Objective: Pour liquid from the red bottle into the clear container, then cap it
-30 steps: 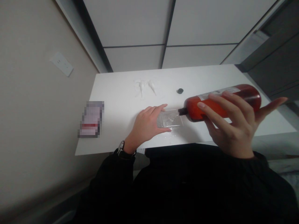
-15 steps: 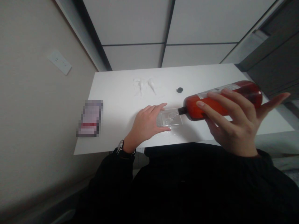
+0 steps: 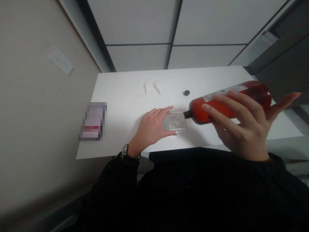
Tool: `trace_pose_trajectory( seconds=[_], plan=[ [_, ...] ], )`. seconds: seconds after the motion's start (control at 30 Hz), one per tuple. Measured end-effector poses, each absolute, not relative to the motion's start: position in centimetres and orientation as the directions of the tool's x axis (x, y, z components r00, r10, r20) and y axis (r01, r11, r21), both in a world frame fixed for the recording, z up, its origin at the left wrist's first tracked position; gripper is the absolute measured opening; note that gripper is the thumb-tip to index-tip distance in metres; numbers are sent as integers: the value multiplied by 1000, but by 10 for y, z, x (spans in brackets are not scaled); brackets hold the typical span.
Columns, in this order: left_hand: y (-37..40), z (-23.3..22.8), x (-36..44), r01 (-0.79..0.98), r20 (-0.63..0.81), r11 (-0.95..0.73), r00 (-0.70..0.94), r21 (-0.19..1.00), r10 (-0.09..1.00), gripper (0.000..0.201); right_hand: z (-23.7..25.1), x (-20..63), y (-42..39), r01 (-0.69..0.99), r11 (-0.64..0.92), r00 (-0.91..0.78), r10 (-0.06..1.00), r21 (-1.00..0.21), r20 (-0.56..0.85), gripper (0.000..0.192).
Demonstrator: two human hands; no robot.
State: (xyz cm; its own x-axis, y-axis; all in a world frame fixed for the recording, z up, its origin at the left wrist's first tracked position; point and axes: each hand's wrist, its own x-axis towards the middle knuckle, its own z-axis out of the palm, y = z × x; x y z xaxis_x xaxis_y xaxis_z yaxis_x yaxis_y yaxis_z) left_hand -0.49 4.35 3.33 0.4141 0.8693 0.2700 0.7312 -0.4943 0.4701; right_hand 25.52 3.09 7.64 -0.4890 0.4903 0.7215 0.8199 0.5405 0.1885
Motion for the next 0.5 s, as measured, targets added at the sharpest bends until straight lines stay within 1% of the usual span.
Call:
trace_pose_trajectory(
  seconds=[0.17,0.5],
  plan=[
    [43,34,-5,732,274,-500,419,463,866,87,77,253,34,794,578,-515,478,187,711,68],
    [44,32,-5,740,267,-508,432,440,861,89,77,256,41,766,612,-562,489,196,667,67]
  ],
)
